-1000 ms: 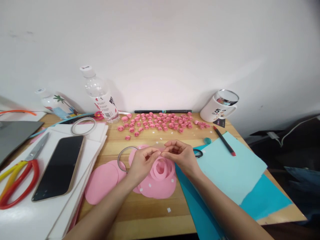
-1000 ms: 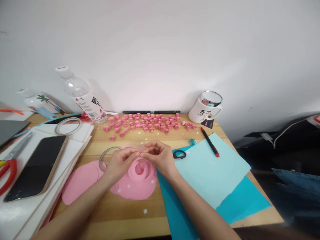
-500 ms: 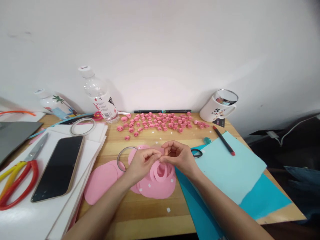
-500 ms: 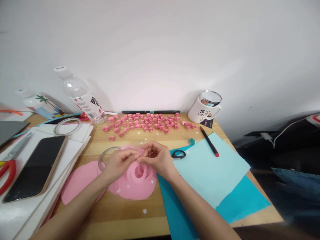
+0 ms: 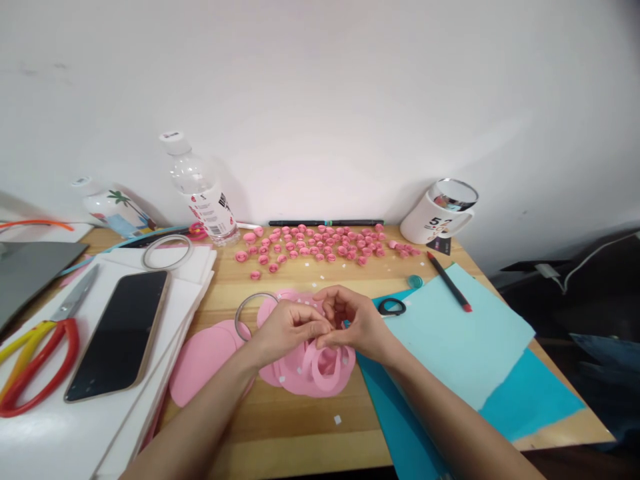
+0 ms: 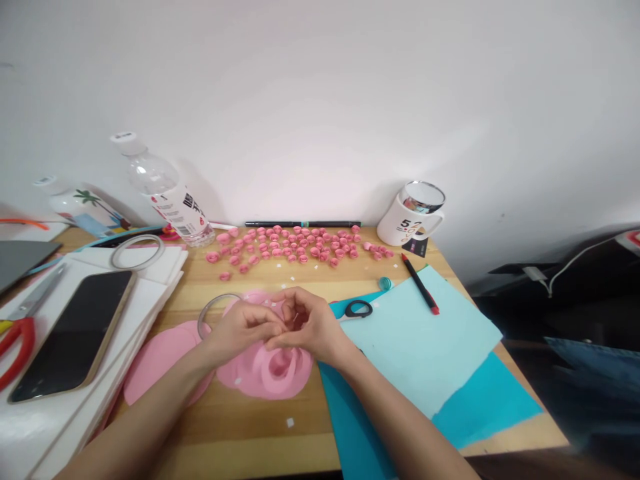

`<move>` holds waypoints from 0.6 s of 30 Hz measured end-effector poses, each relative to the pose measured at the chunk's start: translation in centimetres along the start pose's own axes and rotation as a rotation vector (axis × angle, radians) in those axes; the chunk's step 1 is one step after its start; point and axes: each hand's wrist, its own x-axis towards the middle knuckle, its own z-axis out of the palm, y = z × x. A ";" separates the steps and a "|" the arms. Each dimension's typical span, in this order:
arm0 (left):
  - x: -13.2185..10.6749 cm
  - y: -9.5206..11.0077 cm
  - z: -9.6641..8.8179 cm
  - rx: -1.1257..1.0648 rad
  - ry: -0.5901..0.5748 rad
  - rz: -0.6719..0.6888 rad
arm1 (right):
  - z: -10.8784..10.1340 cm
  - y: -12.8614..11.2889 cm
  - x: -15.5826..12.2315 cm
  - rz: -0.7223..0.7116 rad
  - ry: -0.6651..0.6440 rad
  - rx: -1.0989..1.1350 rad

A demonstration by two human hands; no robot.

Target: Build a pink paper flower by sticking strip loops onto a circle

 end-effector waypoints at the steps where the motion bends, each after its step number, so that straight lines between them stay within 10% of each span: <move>1: 0.0 0.0 0.0 -0.005 -0.007 -0.009 | 0.0 0.0 0.0 -0.004 -0.001 -0.016; 18: 0.2 0.1 0.8 0.204 0.439 0.083 | 0.2 0.6 0.1 -0.238 0.222 -0.187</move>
